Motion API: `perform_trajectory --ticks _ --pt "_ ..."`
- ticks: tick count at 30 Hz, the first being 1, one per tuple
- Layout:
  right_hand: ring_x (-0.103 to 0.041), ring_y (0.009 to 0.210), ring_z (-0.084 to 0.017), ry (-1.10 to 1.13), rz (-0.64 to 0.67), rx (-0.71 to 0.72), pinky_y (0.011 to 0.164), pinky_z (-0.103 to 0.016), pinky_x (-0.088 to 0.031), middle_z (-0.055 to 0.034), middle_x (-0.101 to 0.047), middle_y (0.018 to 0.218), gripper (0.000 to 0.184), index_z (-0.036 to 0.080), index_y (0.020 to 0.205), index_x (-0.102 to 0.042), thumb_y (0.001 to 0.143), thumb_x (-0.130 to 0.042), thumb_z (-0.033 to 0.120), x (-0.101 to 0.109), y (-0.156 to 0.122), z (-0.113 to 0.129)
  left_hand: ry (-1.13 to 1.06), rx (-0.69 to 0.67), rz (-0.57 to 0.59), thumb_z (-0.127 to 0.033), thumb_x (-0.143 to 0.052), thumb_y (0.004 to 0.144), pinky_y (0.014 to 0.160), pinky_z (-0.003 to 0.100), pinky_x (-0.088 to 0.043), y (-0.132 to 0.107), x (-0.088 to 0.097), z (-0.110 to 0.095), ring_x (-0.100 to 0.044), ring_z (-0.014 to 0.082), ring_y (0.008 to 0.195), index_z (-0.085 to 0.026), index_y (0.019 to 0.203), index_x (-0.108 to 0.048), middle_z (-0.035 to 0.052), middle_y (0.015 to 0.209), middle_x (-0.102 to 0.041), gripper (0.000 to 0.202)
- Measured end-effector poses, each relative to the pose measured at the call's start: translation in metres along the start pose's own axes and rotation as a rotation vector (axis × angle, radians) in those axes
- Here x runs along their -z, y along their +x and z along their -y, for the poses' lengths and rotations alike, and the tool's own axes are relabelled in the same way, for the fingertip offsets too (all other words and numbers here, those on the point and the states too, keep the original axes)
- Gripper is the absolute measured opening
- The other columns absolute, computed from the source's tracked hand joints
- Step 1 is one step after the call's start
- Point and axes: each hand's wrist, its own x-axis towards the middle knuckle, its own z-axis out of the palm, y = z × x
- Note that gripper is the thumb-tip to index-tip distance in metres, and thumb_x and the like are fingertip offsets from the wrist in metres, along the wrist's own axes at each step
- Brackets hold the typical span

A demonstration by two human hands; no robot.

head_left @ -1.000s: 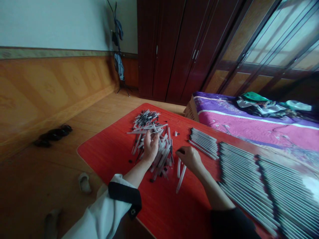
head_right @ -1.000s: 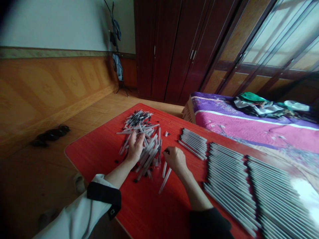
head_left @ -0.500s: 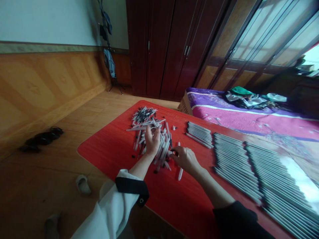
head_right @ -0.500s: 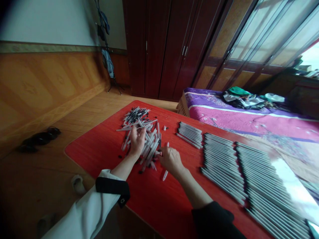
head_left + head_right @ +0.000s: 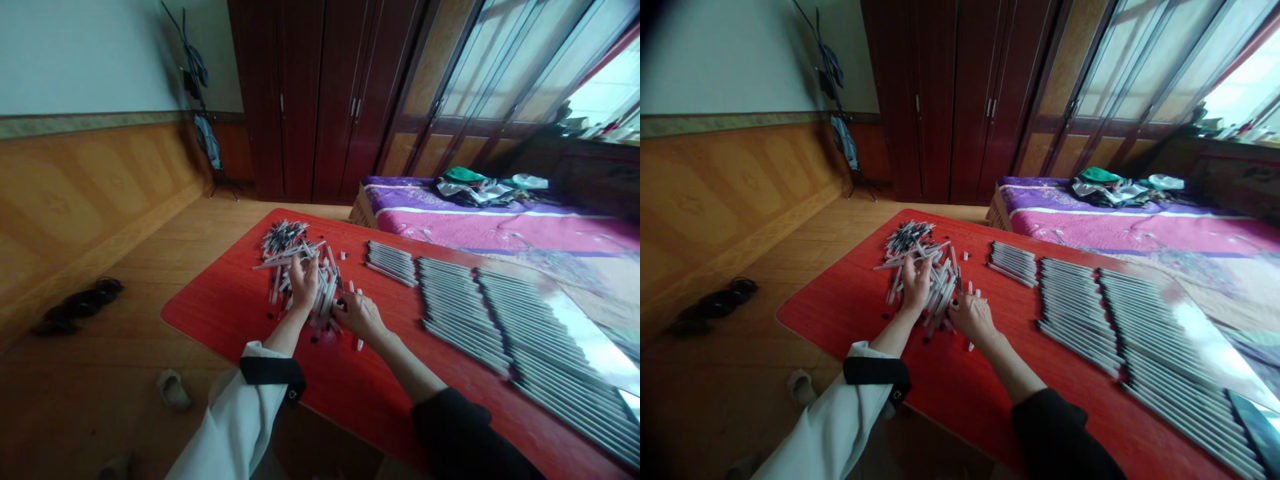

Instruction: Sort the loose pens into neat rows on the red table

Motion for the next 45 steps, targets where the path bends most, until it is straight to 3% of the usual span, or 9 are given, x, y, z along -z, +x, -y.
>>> perform_trajectory --ticks 5,10,17,21,25,30,36,45 --pt "-0.062 0.089 -0.025 0.016 -0.026 -0.108 0.067 -0.029 -0.042 -0.014 -0.067 0.093 0.031 0.015 0.098 -0.061 0.082 -0.046 0.037 0.005 0.001 0.002 -0.046 0.022 -0.017 -0.034 -0.053 0.081 0.048 0.019 -0.045 -0.006 0.006 -0.015 -0.059 0.0105 0.054 -0.017 0.091 -0.047 -0.0005 0.068 -0.061 0.02" --pt "-0.061 0.093 -0.027 0.071 -0.003 -0.136 0.072 -0.032 -0.043 -0.0169 -0.066 0.096 0.032 0.013 0.094 -0.063 0.081 -0.046 0.035 0.004 0.001 0.002 -0.05 0.08 -0.032 -0.037 -0.053 0.081 0.044 0.017 -0.043 -0.033 0.016 -0.031 -0.062 0.0121 0.058 -0.018 0.098 -0.047 0.0006 0.071 -0.062 0.027" --pt "-0.06 0.094 -0.028 0.137 -0.008 -0.128 0.077 -0.035 -0.042 -0.0185 -0.066 0.094 0.029 0.012 0.09 -0.065 0.082 -0.045 0.031 0.008 -0.008 0.003 -0.067 0.19 -0.077 -0.037 -0.056 0.079 0.054 0.024 -0.05 -0.07 0.022 -0.027 -0.064 0.0151 0.065 -0.018 0.103 -0.048 0.0026 0.076 -0.064 0.031" --pt "-0.063 0.083 -0.024 0.262 -0.071 -0.138 0.066 -0.027 -0.041 -0.0135 -0.068 0.086 0.026 0.016 0.086 -0.067 0.081 -0.046 0.03 0.016 -0.029 -0.002 -0.112 0.25 -0.138 -0.037 -0.057 0.078 0.056 0.025 -0.05 -0.072 0.022 -0.025 -0.064 0.0151 0.067 -0.018 0.1 -0.049 0.0043 0.08 -0.064 0.031" --pt "-0.064 0.067 -0.019 0.478 -0.163 -0.072 0.055 -0.023 -0.036 -0.0076 -0.068 0.069 0.025 0.019 0.076 -0.069 0.08 -0.047 0.03 0.018 -0.059 -0.01 -0.2 0.267 -0.174 -0.033 -0.06 0.075 0.059 0.025 -0.05 -0.079 0.011 -0.035 -0.064 0.014 0.067 -0.018 0.095 -0.05 0.0029 0.079 -0.064 0.027" --pt "-0.058 0.053 -0.014 0.659 -0.274 -0.075 0.048 -0.021 -0.032 -0.0039 -0.066 0.06 0.021 0.019 0.072 -0.069 0.076 -0.049 0.025 0.017 -0.085 -0.016 -0.267 0.296 -0.155 -0.031 -0.063 0.073 0.062 0.027 -0.05 -0.095 -0.012 -0.045 -0.064 0.0142 0.067 -0.019 0.091 -0.05 0.0015 0.076 -0.065 0.026" --pt "-0.057 0.052 -0.013 0.72 -0.311 -0.091 0.048 -0.02 -0.032 -0.0034 -0.066 0.06 0.019 0.018 0.071 -0.069 0.075 -0.051 0.021 0.022 -0.094 -0.027 -0.277 0.313 -0.117 -0.03 -0.064 0.072 0.064 0.027 -0.05 -0.104 -0.026 -0.041 -0.064 0.0137 0.068 -0.019 0.089 -0.05 0.0015 0.078 -0.065 0.024" --pt "-0.057 0.053 -0.013 0.762 -0.335 -0.106 0.049 -0.02 -0.033 -0.0033 -0.066 0.061 0.018 0.017 0.072 -0.068 0.075 -0.051 0.02 0.024 -0.102 -0.04 -0.271 0.317 -0.102 -0.029 -0.066 0.071 0.063 0.026 -0.05 -0.109 -0.037 -0.054 -0.064 0.0129 0.066 -0.019 0.089 -0.05 0.0006 0.075 -0.066 0.026"
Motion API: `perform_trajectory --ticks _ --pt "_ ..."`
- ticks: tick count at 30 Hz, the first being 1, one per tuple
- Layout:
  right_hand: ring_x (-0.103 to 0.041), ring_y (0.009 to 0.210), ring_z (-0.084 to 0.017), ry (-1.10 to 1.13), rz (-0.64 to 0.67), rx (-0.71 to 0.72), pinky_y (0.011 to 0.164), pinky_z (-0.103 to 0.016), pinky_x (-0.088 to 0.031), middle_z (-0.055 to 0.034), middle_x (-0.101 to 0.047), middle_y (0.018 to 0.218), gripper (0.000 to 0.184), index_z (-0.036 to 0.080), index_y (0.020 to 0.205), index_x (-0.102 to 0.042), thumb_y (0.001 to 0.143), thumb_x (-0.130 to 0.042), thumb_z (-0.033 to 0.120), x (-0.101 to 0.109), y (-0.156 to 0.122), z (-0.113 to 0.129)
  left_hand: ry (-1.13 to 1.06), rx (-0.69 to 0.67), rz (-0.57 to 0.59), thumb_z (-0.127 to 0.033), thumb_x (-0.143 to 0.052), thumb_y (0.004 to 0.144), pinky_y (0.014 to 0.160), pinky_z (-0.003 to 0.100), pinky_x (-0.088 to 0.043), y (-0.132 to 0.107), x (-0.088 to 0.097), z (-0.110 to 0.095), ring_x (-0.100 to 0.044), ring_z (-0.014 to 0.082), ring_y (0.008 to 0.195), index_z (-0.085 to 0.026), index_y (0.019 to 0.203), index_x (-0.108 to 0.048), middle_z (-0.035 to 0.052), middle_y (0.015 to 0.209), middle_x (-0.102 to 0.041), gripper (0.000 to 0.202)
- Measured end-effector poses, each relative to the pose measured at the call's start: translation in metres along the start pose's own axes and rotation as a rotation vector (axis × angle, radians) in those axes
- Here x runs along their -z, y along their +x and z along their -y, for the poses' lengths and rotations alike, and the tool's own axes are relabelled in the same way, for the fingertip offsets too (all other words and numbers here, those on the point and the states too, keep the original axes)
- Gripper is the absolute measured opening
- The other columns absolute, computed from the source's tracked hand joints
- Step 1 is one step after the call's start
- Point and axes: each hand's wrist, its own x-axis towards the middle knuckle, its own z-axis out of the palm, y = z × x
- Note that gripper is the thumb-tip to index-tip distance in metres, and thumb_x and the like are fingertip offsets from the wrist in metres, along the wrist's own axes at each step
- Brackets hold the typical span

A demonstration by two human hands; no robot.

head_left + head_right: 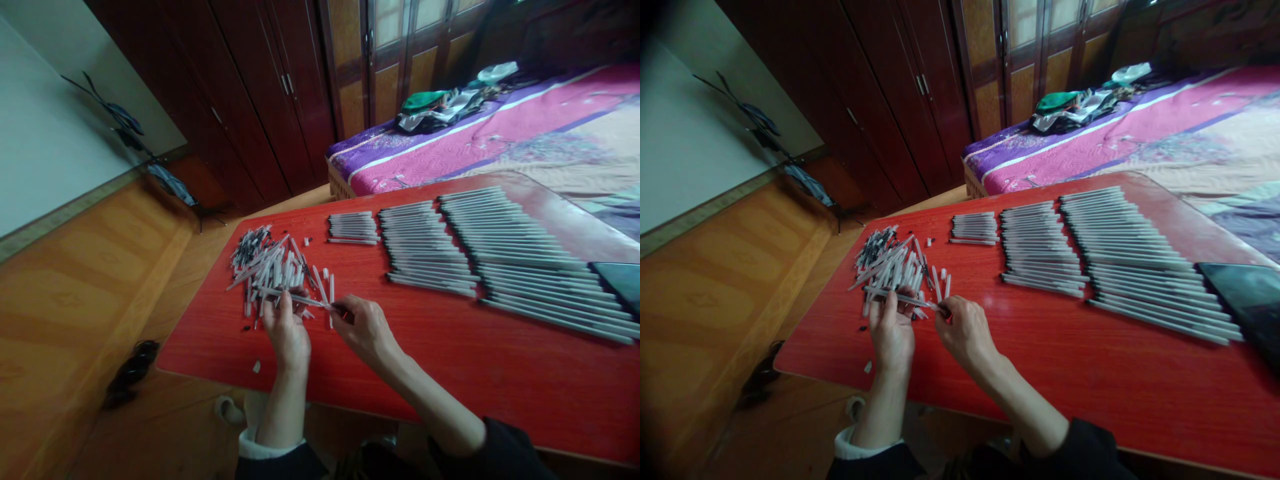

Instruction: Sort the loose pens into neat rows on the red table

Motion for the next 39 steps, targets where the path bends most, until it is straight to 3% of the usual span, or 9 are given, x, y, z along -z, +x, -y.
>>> perform_trajectory --ticks 15,21,27,34,39 --pt "-0.059 0.058 -0.015 0.169 -0.006 0.015 0.052 -0.022 -0.039 -0.0055 -0.067 0.065 0.019 0.016 0.074 -0.069 0.075 -0.05 0.02 0.003 -0.011 -0.006 -0.006 0.045 0.069 -0.027 -0.066 0.072 0.061 0.023 -0.049 -0.014 -0.004 0.003 -0.064 0.0126 0.067 -0.018 0.091 -0.053 0.0011 0.076 -0.066 0.025" --pt "-0.059 0.059 -0.015 0.412 0.018 -0.05 0.052 -0.023 -0.043 -0.0066 -0.066 0.068 0.025 0.012 0.089 -0.068 0.077 -0.052 0.027 0.0 -0.014 -0.013 -0.047 0.121 0.077 -0.026 -0.069 0.068 0.06 0.023 -0.049 -0.021 -0.009 0.001 -0.064 0.0128 0.065 -0.017 0.087 -0.054 0.0013 0.073 -0.067 0.025" --pt "-0.053 0.047 -0.012 0.601 0.039 -0.13 0.041 -0.021 -0.042 -0.0039 -0.061 0.058 0.028 0.01 0.082 -0.066 0.077 -0.055 0.035 0.004 -0.021 -0.008 -0.095 0.151 0.106 -0.026 -0.069 0.069 0.066 0.023 -0.049 -0.028 -0.011 -0.003 -0.065 0.0119 0.068 -0.017 0.082 -0.058 0.0011 0.073 -0.068 0.02" --pt "-0.054 0.045 -0.01 0.552 -0.056 -0.031 0.041 -0.019 -0.044 -0.0018 -0.059 0.057 0.023 0.015 0.084 -0.066 0.081 -0.052 0.032 0.011 -0.033 0.007 -0.077 0.109 0.12 -0.031 -0.067 0.071 0.07 0.028 -0.05 -0.04 -0.017 -0.019 -0.064 0.013 0.068 -0.019 0.078 -0.06 -0.0009 0.072 -0.068 0.016" --pt "-0.052 0.041 -0.009 0.527 -0.049 -0.001 0.039 -0.018 -0.043 -0.001 -0.057 0.054 0.022 0.016 0.081 -0.067 0.082 -0.051 0.03 0.017 -0.036 0.015 -0.057 0.051 0.133 -0.032 -0.065 0.073 0.069 0.028 -0.051 -0.043 -0.019 -0.027 -0.064 0.012 0.066 -0.02 0.077 -0.06 -0.002 0.07 -0.067 0.015"
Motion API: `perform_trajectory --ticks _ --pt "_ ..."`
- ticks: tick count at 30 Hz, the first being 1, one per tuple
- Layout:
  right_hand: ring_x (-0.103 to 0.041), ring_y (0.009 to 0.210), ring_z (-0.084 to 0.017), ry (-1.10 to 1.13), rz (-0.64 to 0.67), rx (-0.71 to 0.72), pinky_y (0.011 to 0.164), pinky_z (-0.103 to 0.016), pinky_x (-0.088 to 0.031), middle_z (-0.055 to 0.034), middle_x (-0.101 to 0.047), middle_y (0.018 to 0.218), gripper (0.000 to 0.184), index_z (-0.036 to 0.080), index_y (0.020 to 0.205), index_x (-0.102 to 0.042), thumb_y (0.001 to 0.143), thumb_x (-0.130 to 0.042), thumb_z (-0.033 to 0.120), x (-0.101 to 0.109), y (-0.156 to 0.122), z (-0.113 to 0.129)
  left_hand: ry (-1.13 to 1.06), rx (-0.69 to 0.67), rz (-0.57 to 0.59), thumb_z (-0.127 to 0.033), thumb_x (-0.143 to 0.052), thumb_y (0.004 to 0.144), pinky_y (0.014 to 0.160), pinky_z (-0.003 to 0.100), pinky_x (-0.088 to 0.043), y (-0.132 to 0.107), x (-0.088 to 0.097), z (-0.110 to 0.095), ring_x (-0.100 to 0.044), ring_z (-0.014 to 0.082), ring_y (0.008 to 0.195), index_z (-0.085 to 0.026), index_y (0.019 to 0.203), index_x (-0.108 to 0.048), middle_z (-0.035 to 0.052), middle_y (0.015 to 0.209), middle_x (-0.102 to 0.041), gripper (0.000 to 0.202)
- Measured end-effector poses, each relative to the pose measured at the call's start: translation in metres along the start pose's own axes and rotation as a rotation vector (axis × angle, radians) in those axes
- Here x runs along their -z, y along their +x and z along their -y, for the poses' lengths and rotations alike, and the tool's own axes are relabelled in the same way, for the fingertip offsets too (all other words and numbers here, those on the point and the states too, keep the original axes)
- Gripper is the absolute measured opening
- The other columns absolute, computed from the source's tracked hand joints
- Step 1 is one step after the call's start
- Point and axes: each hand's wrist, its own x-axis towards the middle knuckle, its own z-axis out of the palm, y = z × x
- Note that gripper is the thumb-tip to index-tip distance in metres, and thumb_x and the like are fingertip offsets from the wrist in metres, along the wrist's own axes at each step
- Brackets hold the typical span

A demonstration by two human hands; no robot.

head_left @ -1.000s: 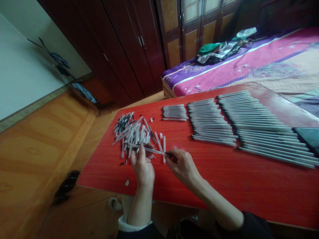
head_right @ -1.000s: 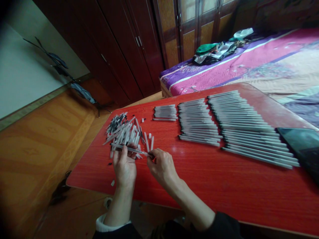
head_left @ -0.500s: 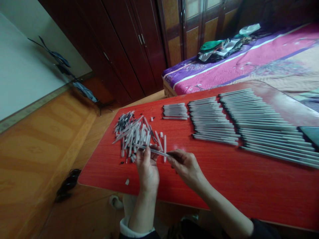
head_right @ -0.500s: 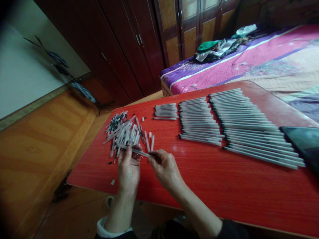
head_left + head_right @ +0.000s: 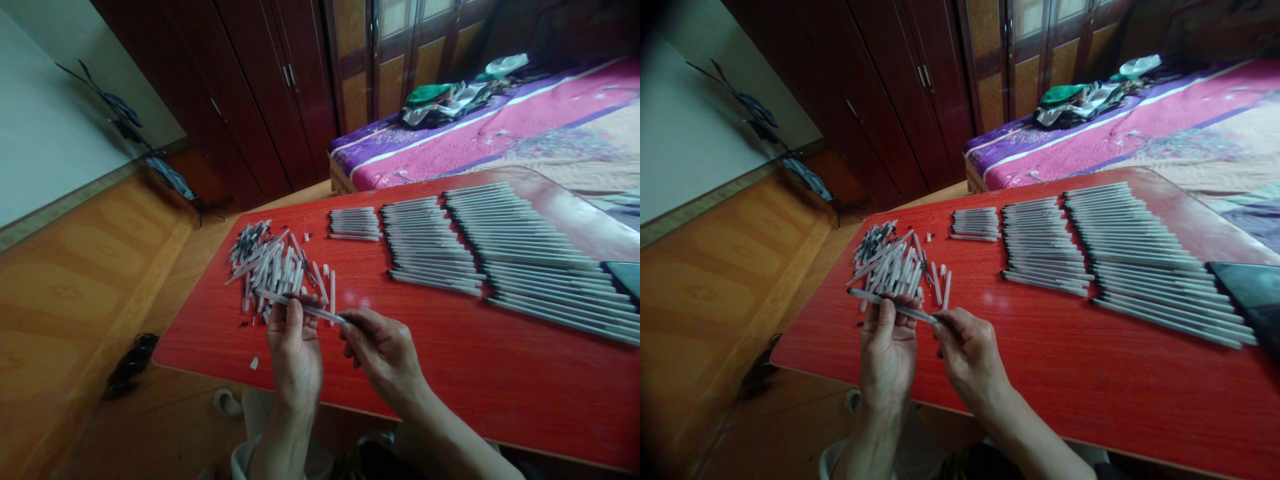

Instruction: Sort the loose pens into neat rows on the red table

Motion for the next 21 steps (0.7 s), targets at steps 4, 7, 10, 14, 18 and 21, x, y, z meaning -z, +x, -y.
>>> perform_trajectory --ticks 4,7,10,14,18,21 --pt "-0.051 0.04 -0.009 0.102 0.011 -0.071 0.037 -0.019 -0.042 -0.0002 -0.056 0.052 0.024 0.014 0.082 -0.067 0.081 -0.052 0.033 -0.003 -0.001 0.003 -0.028 -0.001 -0.018 -0.032 -0.069 0.07 0.067 0.027 -0.052 -0.002 0.0 -0.001 -0.064 0.0128 0.065 -0.019 0.078 -0.059 -0.001 0.069 -0.066 0.018" --pt "-0.048 0.038 -0.009 0.191 0.096 -0.183 0.035 -0.019 -0.039 0.0008 -0.053 0.051 0.027 0.013 0.079 -0.064 0.08 -0.053 0.037 -0.012 -0.003 -0.003 0.006 0.004 -0.006 -0.033 -0.068 0.071 0.066 0.027 -0.052 -0.005 -0.001 0.001 -0.064 0.0128 0.062 -0.018 0.078 -0.059 -0.0004 0.067 -0.066 0.018" --pt "-0.049 0.04 -0.009 0.192 0.201 -0.211 0.036 -0.018 -0.039 0.0015 -0.052 0.053 0.025 0.013 0.075 -0.061 0.081 -0.05 0.035 -0.018 -0.005 -0.013 0.067 0.092 0.056 -0.032 -0.066 0.073 0.064 0.026 -0.051 -0.006 0.0 0.004 -0.064 0.0139 0.063 -0.017 0.081 -0.06 0.0016 0.07 -0.067 0.018" --pt "-0.052 0.046 -0.009 -0.015 0.297 -0.197 0.041 -0.018 -0.039 0.0004 -0.056 0.058 0.02 0.014 0.074 -0.059 0.083 -0.045 0.026 -0.007 0.001 -0.01 0.055 0.114 0.067 -0.031 -0.064 0.075 0.073 0.028 -0.049 -0.003 0.004 0.008 -0.066 0.0167 0.075 -0.016 0.083 -0.06 0.0038 0.077 -0.068 0.018" --pt "-0.055 0.052 -0.011 -0.467 0.364 -0.053 0.048 -0.02 -0.035 -0.0018 -0.062 0.059 0.02 0.016 0.075 -0.064 0.082 -0.046 0.022 0.008 0.018 0.011 0.021 0.14 0.072 -0.036 -0.061 0.077 0.08 0.033 -0.048 0.003 0.015 0.012 -0.066 0.0185 0.081 -0.018 0.085 -0.057 0.0042 0.081 -0.069 0.02" --pt "-0.057 0.057 -0.014 -0.815 0.383 0.064 0.051 -0.022 -0.033 -0.0039 -0.065 0.065 0.022 0.018 0.081 -0.067 0.084 -0.045 0.024 0.014 0.046 0.015 0.194 0.111 0.09 -0.038 -0.057 0.08 0.087 0.034 -0.046 0.004 0.032 0.013 -0.063 0.0198 0.093 -0.018 0.101 -0.056 0.0083 0.097 -0.067 0.028"
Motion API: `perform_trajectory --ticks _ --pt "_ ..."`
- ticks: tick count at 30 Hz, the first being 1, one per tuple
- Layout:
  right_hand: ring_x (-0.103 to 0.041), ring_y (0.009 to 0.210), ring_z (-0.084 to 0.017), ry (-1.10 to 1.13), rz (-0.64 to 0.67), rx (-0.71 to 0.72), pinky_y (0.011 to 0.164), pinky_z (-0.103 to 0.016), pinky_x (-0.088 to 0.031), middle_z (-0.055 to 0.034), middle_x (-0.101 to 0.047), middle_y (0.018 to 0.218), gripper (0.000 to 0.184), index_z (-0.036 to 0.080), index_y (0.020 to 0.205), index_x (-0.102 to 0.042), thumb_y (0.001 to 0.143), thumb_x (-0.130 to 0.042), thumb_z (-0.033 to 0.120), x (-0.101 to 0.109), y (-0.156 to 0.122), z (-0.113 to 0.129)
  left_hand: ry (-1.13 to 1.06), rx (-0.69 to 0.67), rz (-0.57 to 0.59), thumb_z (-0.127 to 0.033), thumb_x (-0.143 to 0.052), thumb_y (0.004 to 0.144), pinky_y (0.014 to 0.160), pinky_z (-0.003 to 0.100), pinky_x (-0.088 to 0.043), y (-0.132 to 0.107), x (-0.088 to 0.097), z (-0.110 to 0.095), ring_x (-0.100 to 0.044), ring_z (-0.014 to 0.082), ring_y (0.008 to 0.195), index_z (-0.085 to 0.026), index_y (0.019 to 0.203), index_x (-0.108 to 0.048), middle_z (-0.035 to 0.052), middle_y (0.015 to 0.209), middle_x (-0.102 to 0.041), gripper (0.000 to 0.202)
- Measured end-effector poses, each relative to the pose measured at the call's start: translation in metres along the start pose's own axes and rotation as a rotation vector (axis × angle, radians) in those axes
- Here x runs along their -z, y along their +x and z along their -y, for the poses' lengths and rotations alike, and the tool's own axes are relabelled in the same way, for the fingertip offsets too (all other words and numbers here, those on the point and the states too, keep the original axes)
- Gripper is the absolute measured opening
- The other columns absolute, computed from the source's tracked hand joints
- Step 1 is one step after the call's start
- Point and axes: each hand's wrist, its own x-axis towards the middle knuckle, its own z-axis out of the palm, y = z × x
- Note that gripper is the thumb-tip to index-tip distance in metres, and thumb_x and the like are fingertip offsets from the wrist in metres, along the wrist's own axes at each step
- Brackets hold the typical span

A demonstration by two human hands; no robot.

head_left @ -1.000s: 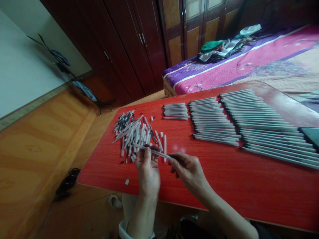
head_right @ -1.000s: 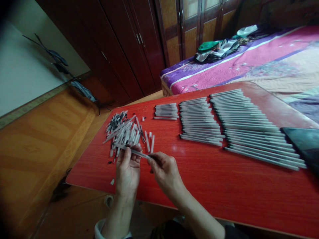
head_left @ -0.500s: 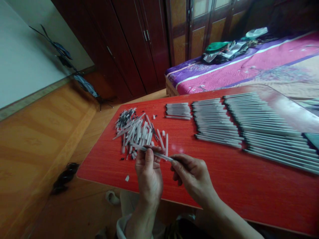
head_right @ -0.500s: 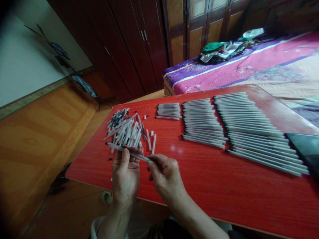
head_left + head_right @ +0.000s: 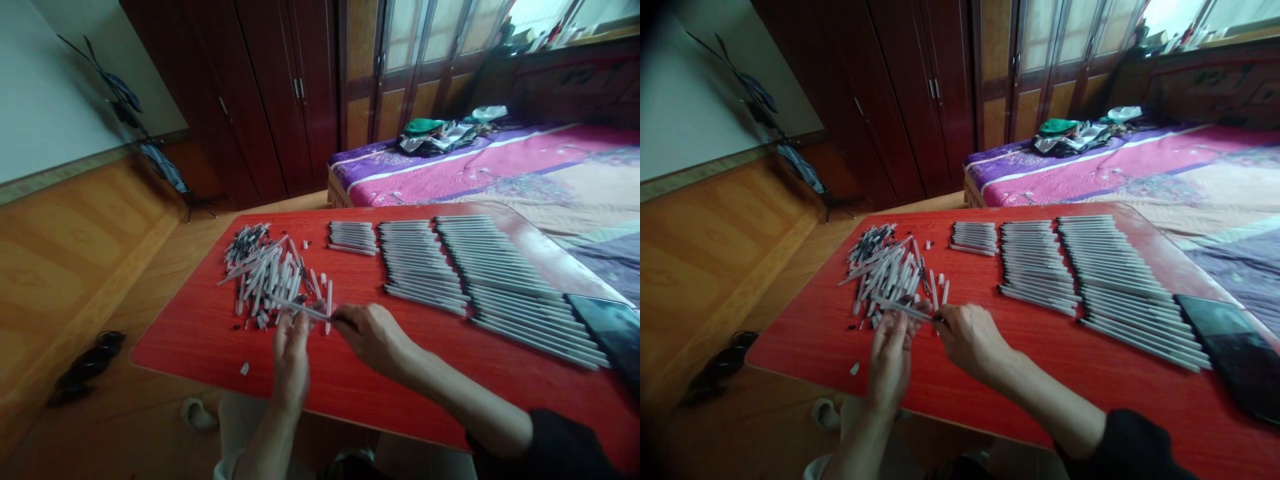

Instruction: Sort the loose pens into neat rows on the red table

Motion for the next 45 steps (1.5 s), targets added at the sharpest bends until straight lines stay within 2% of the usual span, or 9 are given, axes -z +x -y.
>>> perform_trajectory --ticks 3,5,10,16,25,31,34,39,45 --pt "-0.059 0.07 -0.018 -0.36 -0.125 -0.035 0.056 -0.025 -0.034 -0.0091 -0.066 0.077 0.027 0.017 0.085 -0.066 0.087 -0.04 0.025 0.008 0.038 -0.027 0.327 -0.171 0.004 -0.03 -0.059 0.079 0.098 0.036 -0.037 -0.003 0.025 0.009 -0.054 0.021 0.111 -0.02 0.12 -0.047 0.0111 0.117 -0.059 0.044" --pt "-0.056 0.086 -0.023 -0.528 -0.15 -0.059 0.062 -0.027 -0.035 -0.0125 -0.065 0.085 0.028 0.014 0.083 -0.065 0.086 -0.038 0.019 0.01 0.064 -0.05 0.524 -0.265 -0.007 -0.026 -0.06 0.078 0.1 0.039 -0.036 -0.006 0.043 0.018 -0.052 0.0223 0.113 -0.02 0.124 -0.044 0.0119 0.118 -0.058 0.048" --pt "-0.047 0.101 -0.028 -0.671 -0.126 -0.126 0.073 -0.032 -0.038 -0.018 -0.061 0.096 0.032 0.01 0.087 -0.065 0.084 -0.034 0.011 0.004 0.104 -0.091 0.822 -0.406 -0.015 -0.021 -0.057 0.079 0.095 0.045 -0.04 -0.01 0.071 0.042 -0.054 0.0252 0.11 -0.019 0.12 -0.049 0.0136 0.116 -0.058 0.042" --pt "-0.047 0.104 -0.031 -0.676 -0.129 -0.196 0.075 -0.035 -0.04 -0.0201 -0.057 0.104 0.032 0.009 0.095 -0.063 0.084 -0.033 0.011 -0.003 0.117 -0.103 0.884 -0.451 -0.006 -0.019 -0.055 0.079 0.091 0.043 -0.045 -0.01 0.071 0.044 -0.057 0.0252 0.106 -0.019 0.116 -0.053 0.0129 0.112 -0.062 0.037" --pt "-0.045 0.109 -0.029 -0.69 -0.079 -0.193 0.078 -0.032 -0.039 -0.0187 -0.057 0.107 0.033 0.01 0.1 -0.062 0.085 -0.032 0.011 0.004 0.136 -0.112 0.807 -0.434 -0.04 -0.019 -0.058 0.077 0.092 0.042 -0.045 -0.009 0.071 0.043 -0.058 0.0257 0.105 -0.02 0.114 -0.057 0.0128 0.111 -0.062 0.037" --pt "-0.053 0.098 -0.026 -0.612 -0.191 -0.202 0.072 -0.03 -0.04 -0.0155 -0.063 0.097 0.028 0.012 0.09 -0.066 0.083 -0.041 0.022 -0.001 0.13 -0.096 0.804 -0.419 -0.099 -0.02 -0.057 0.078 0.088 0.042 -0.046 -0.008 0.073 0.039 -0.059 0.0255 0.099 -0.02 0.11 -0.059 0.0121 0.106 -0.063 0.032" --pt "-0.06 0.088 -0.022 -0.48 -0.115 -0.165 0.067 -0.027 -0.04 -0.0112 -0.067 0.089 0.029 0.017 0.092 -0.067 0.083 -0.042 0.029 -0.015 0.116 -0.07 0.891 -0.491 -0.095 -0.019 -0.055 0.079 0.083 0.04 -0.047 -0.001 0.071 0.034 -0.059 0.0244 0.093 -0.02 0.102 -0.062 0.0103 0.096 -0.064 0.025" --pt "-0.064 0.081 -0.021 -0.404 0.047 -0.135 0.062 -0.025 -0.04 -0.0104 -0.069 0.083 0.027 0.02 0.085 -0.067 0.084 -0.043 0.032 -0.045 0.083 -0.031 1.271 -0.596 0.019 -0.013 -0.048 0.082 0.083 0.039 -0.045 0.022 0.064 0.023 -0.055 0.0225 0.09 -0.02 0.096 -0.064 0.0085 0.091 -0.061 0.023" --pt "-0.065 0.082 -0.023 -0.385 0.054 -0.211 0.064 -0.028 -0.044 -0.0112 -0.069 0.086 0.032 0.017 0.101 -0.059 0.084 -0.044 0.039 -0.06 0.065 -0.025 1.531 -0.638 0.255 -0.007 -0.044 0.082 0.091 0.042 -0.038 0.041 0.058 0.016 -0.048 0.023 0.101 -0.02 0.101 -0.063 0.0086 0.1 -0.057 0.03"
